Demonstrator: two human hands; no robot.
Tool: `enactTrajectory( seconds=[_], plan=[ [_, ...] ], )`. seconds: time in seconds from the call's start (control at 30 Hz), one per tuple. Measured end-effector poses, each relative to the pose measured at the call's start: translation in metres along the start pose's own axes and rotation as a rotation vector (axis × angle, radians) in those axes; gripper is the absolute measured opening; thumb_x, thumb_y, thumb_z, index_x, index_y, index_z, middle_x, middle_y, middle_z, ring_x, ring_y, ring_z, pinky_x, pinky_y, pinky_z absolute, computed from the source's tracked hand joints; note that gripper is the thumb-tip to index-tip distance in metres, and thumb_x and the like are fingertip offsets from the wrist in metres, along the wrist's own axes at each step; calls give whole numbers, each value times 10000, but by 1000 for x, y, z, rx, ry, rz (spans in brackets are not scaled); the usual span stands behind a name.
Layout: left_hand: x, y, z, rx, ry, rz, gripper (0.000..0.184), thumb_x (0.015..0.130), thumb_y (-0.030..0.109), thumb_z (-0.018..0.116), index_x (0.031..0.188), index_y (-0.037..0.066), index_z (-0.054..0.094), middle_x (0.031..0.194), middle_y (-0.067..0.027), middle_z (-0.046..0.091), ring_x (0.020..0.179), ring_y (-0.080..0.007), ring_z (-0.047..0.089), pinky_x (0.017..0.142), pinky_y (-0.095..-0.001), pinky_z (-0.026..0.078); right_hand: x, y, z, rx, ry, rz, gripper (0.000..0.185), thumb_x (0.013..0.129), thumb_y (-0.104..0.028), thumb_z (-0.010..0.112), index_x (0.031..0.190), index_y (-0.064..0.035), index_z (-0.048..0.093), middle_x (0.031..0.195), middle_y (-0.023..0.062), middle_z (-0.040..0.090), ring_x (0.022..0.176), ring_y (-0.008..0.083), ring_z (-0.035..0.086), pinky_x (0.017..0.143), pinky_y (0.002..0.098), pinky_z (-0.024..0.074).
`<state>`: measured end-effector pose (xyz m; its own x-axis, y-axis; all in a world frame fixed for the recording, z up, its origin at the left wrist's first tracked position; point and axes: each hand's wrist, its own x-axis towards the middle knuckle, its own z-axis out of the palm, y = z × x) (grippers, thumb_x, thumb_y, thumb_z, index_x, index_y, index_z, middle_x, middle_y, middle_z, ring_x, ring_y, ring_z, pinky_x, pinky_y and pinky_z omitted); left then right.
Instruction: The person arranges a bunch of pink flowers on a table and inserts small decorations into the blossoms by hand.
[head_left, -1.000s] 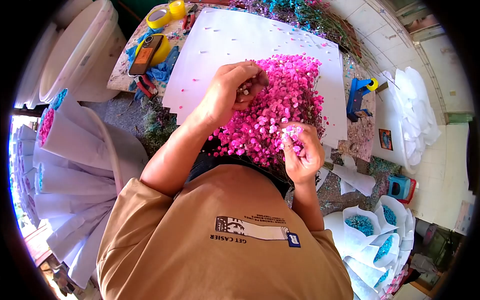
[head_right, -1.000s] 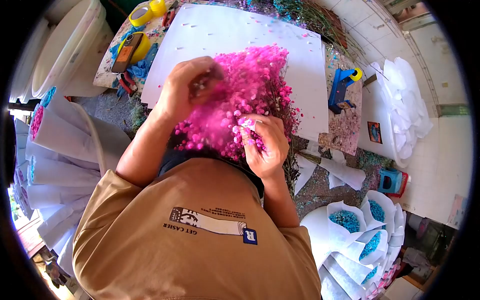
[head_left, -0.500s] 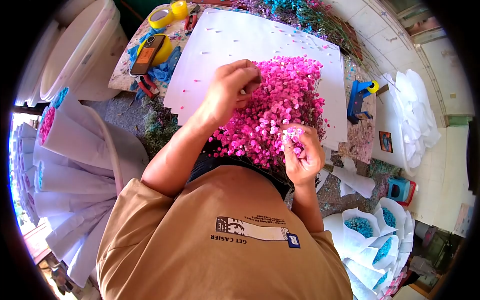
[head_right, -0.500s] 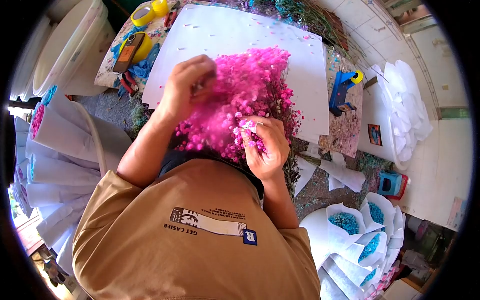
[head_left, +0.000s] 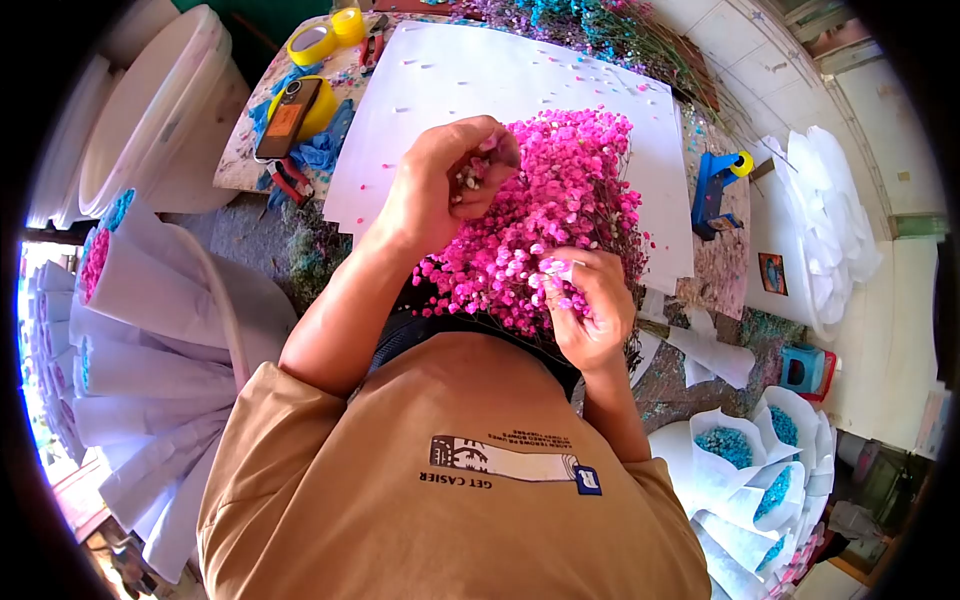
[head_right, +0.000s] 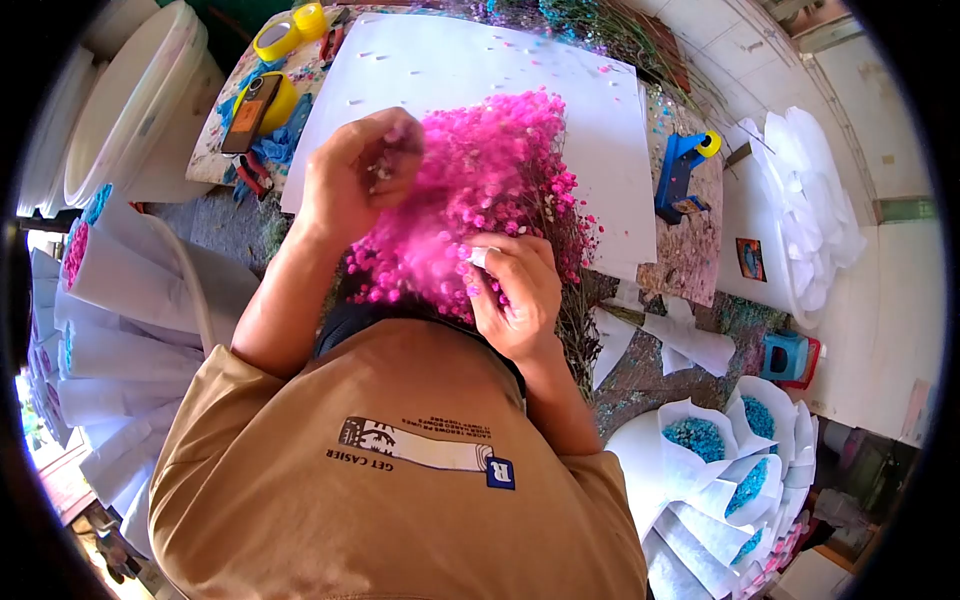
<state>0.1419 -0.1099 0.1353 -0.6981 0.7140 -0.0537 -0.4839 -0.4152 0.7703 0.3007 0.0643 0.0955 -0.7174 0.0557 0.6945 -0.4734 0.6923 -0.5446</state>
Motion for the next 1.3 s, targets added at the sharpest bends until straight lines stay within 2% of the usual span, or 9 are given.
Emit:
enactTrajectory(
  seconds=[0.23, 0.57, 0.6, 0.77, 0.97, 1.0, 1.07, 1.23, 1.3],
  plan=[
    [-9, -19, 39, 1327, -26, 477, 203, 854, 65, 748, 1021, -29, 682, 836, -88, 657, 786, -155, 652, 674, -321, 522, 2, -4, 6, -67, -48, -17, 230, 736, 31, 773, 931, -60, 690, 960, 93, 720, 844, 286, 663, 783, 398, 488],
    [-29, -32, 31, 1037, 98, 358, 135, 877, 60, 736, 951, -8, 646, 847, -136, 636, 760, -269, 651, 687, -372, 515, 12, -3, -23, -4, 194, 141, 200, 844, 74, 694, 1039, 28, 684, 993, 168, 713, 851, 307, 697, 755, 351, 560],
    [-34, -27, 35, 924, 92, 265, 111, 950, 75, 688, 978, -14, 628, 816, -70, 608, 752, -159, 600, 683, -312, 492, 17, 5, -27, -109, 192, 93, 203, 852, 86, 688, 1048, 30, 685, 984, 169, 713, 857, 309, 699, 771, 360, 558],
    [-33, -14, 35, 471, 60, 95, 123, 1032, 34, 529, 1088, -22, 623, 811, 15, 551, 764, -77, 513, 686, -236, 447, 34, 21, -26, -282, 3, 202, 266, 850, 0, 717, 1109, -54, 699, 963, 148, 713, 850, 331, 691, 758, 412, 548],
    [-18, -18, 38, 1451, -104, 488, 323, 911, 66, 668, 1232, 35, 675, 1069, -161, 739, 913, -314, 731, 776, -417, 571, 40, 16, -12, -288, -135, 168, 474, 842, -15, 733, 1301, -74, 627, 1005, 166, 716, 869, 347, 700, 749, 418, 554],
    [-17, -19, 39, 1615, -95, 188, 384, 871, 121, 714, 1251, 75, 680, 1110, -207, 712, 949, -385, 710, 800, -464, 573, 40, 12, -11, -230, -127, 227, 576, 843, 17, 735, 1386, -54, 553, 1029, 158, 725, 880, 302, 718, 754, 386, 566],
    [-22, -23, 38, 1641, -64, 170, 379, 876, 148, 719, 1249, 89, 682, 1103, -195, 718, 936, -388, 711, 793, -460, 577, 36, 12, -13, -209, -111, 232, 851, 841, 52, 745, 1568, -26, 310, 1107, 168, 730, 898, 252, 734, 750, 348, 578],
    [-40, -26, 38, 1634, -86, 241, 390, 861, 163, 746, 1234, 78, 672, 1119, -183, 719, 942, -396, 710, 788, -466, 581, 37, 18, -24, -189, 69, 277, 963, 834, -9, 766, 1605, -16, 190, 1365, 267, 551, 1060, 326, 684, 869, 410, 565],
    [-43, -29, 35, 1586, -101, 378, 390, 806, 31, 625, 1194, 64, 641, 936, -167, 707, 802, -382, 695, 663, -485, 555, 40, 15, -21, -241, -41, 142, 949, 829, -4, 770, 1597, -16, 212, 1374, 258, 512, 1044, 309, 659, 831, 420, 556]
  ],
)
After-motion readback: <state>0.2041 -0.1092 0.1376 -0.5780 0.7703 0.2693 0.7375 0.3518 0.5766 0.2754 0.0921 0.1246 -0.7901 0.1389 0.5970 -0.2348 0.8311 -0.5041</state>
